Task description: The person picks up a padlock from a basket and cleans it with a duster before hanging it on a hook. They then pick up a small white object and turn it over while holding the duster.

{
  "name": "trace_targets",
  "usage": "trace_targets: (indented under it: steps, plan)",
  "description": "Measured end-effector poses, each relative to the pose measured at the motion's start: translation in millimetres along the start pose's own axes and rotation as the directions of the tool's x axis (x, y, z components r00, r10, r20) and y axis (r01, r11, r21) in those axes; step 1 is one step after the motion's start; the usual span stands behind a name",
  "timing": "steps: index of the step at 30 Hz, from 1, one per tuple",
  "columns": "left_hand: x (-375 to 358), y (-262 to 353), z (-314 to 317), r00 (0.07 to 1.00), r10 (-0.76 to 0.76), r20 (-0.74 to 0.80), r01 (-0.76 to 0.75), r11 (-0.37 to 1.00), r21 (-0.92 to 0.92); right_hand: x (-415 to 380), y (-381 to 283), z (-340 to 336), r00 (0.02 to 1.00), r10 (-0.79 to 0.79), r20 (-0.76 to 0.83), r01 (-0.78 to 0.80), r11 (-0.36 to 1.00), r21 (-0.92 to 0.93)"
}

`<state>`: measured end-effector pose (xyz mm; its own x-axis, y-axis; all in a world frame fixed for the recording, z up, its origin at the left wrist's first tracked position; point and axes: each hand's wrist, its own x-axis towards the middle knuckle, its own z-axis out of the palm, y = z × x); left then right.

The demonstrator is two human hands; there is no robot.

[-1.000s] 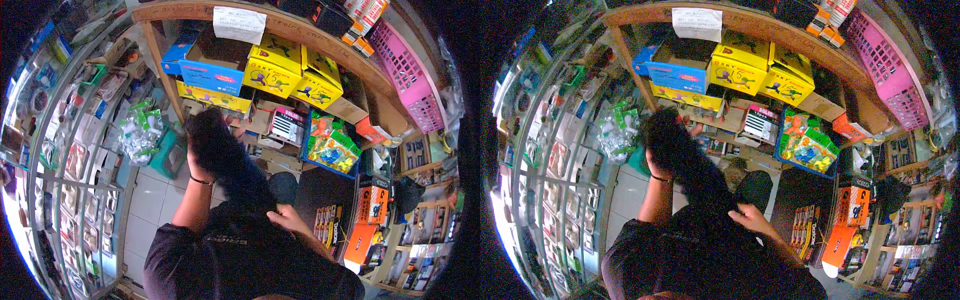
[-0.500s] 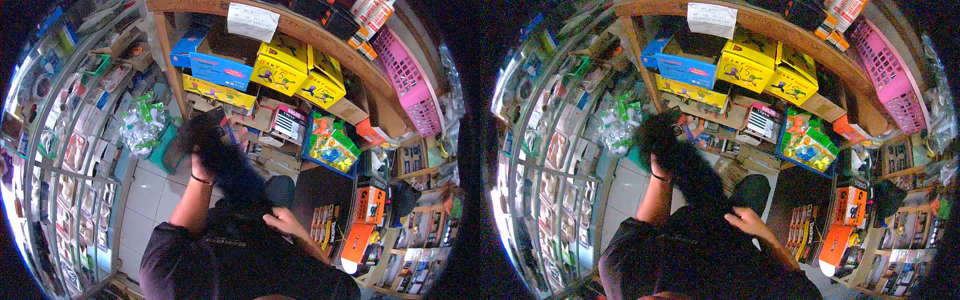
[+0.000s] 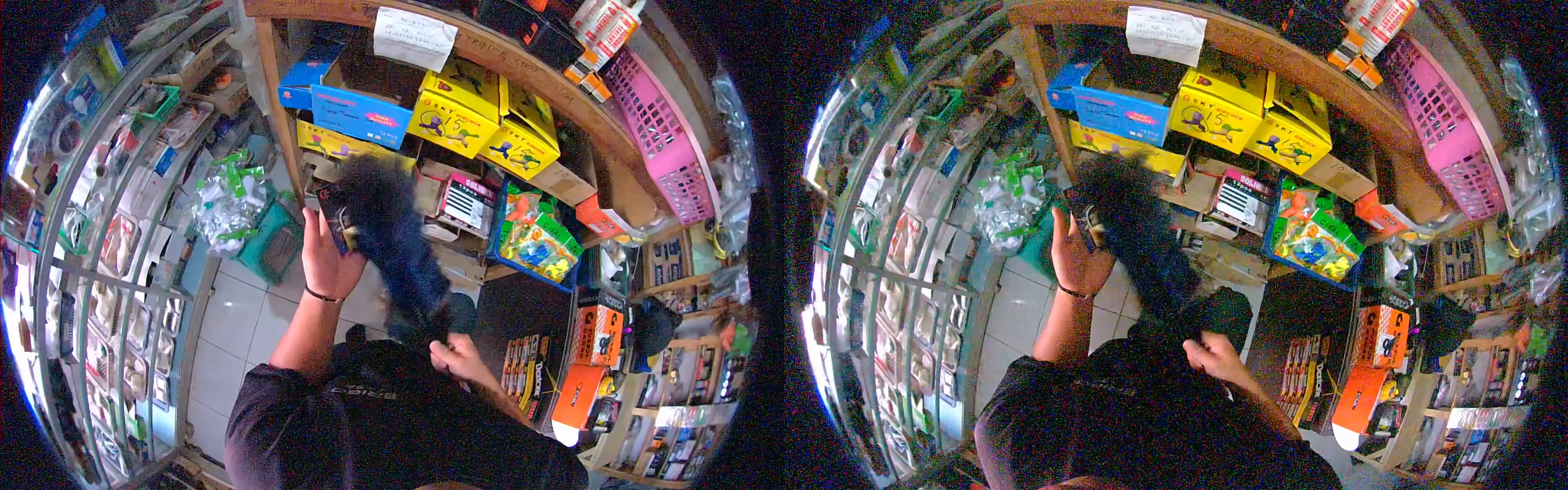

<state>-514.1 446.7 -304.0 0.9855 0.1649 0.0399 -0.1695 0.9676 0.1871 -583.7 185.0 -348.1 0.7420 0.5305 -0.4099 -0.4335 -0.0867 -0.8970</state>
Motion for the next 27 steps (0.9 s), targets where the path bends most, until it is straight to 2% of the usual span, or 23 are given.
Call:
trace_targets:
  steps: [1, 2, 3, 6, 7, 8, 10, 11, 12, 14, 15, 16, 18, 19, 20, 21, 22, 23, 24, 26, 27]
  plan:
    - [-2.0, -0.3, -0.4, 0.979, -0.043, 0.197, 0.036, 0.999, 0.04, -0.6, -4.9, 0.5, 0.992, -0.086, 0.087, 0.106, 0.961, -0.255]
    - [-2.6, -0.1, -0.4, 0.918, -0.092, 0.385, 0.063, 0.994, 0.087, -0.3, -8.8, 1.0, 0.97, -0.148, 0.192, 0.224, 0.848, -0.48]
    - [-1.7, 0.6, 2.8, 0.918, -0.089, 0.385, 0.061, 0.994, 0.085, 0.6, -11.5, 1.2, 0.97, -0.147, 0.193, 0.224, 0.847, -0.482]
    - [-0.2, 2.2, 20.3, 0.997, -0.011, 0.077, 0.012, 1.0, -0.019, 0.3, -14.9, 2.6, 1.0, -0.015, 0.003, 0.015, 0.972, -0.236]
    - [4.1, 1.5, 14.4, 1.0, -0.015, 0.027, 0.021, 0.971, -0.239, 1.3, -14.7, 1.7, 0.999, 0.013, -0.031, -0.018, 0.985, -0.171]
    - [6.0, 0.4, 9.7, 0.999, -0.015, 0.034, 0.023, 0.97, -0.244, 2.0, -14.3, -1.9, 0.999, 0.007, -0.035, -0.013, 0.984, -0.177]
    - [10.4, -2.0, -0.7, 0.971, -0.087, 0.224, 0.094, 0.995, -0.021, 1.6, -13.9, -9.5, 0.992, -0.034, 0.119, 0.084, 0.891, -0.446]
    - [16.6, -2.9, -10.9, 0.944, -0.139, 0.298, 0.149, 0.989, -0.012, 0.3, -23.8, -9.1, 0.973, -0.13, 0.19, 0.219, 0.778, -0.589]
    - [24.1, -0.8, -19.8, 0.904, -0.211, 0.373, 0.243, 0.969, -0.043, -0.5, -20.0, -12.2, 0.974, -0.134, 0.183, 0.218, 0.773, -0.595]
    - [12.9, -6.9, 22.8, 0.986, -0.085, 0.145, 0.1, 0.99, -0.098, -2.2, -7.2, -18.5, 0.998, -0.046, -0.041, 0.033, 0.963, -0.266]
    - [18.8, -11.5, 14.5, 0.991, -0.056, 0.123, 0.061, 0.998, -0.032, -2.2, -9.7, -17.7, 0.998, -0.015, -0.066, 0.01, 0.997, -0.075]
    - [20.7, -14.0, -5.5, 0.997, -0.005, 0.074, -0.019, 0.949, 0.315, -5.0, -19.5, -16.1, 0.997, -0.018, -0.072, 0.012, 0.997, -0.081]
    - [28.8, -21.7, 11.8, 0.978, -0.046, 0.202, 0.052, 0.998, -0.027, -9.7, -40.9, -13.3, 0.996, 0.079, -0.046, -0.092, 0.866, -0.492]
    - [38.2, -21.0, 7.8, 0.852, -0.196, 0.485, 0.239, 0.971, -0.026, -6.1, -32.7, -20.8, 0.994, -0.091, 0.065, 0.112, 0.785, -0.609]
    - [46.6, -22.3, 6.7, 0.83, -0.247, 0.499, 0.293, 0.956, -0.013, -7.1, -27.2, -24.0, 0.994, -0.098, 0.054, 0.111, 0.784, -0.61]
    - [43.6, -26.9, 6.5, 0.918, -0.192, 0.348, 0.236, 0.968, -0.087, -6.6, -24.5, -24.9, 0.996, -0.076, -0.049, 0.051, 0.916, -0.398]
    - [37.2, -27.8, 23.9, 0.974, -0.135, 0.18, 0.163, 0.975, -0.151, -6.1, -24.1, -26.2, 0.99, -0.03, -0.138, 0.008, 0.988, -0.157]
    - [46.0, -33.3, 18.3, 0.988, -0.11, 0.107, 0.124, 0.984, -0.132, -6.4, -24.1, -29.3, 0.989, -0.034, -0.142, 0.011, 0.987, -0.162]
    - [52.4, -37.8, 5.2, 0.988, -0.06, 0.139, 0.04, 0.989, 0.142, -6.3, -24.9, -33.1, 0.989, -0.001, -0.149, -0.032, 0.975, -0.218]
    - [52.1, -39.8, 23.5, 0.976, -0.116, 0.187, 0.136, 0.986, -0.099, -4.3, -34.9, -38.1, 0.987, 0.025, -0.158, -0.069, 0.957, -0.281]
    - [51.4, -42.6, 20.7, 0.858, -0.127, 0.497, 0.126, 0.991, 0.036, -4.2, -44.3, -37.8, 0.992, 0.015, -0.126, -0.06, 0.931, -0.361]
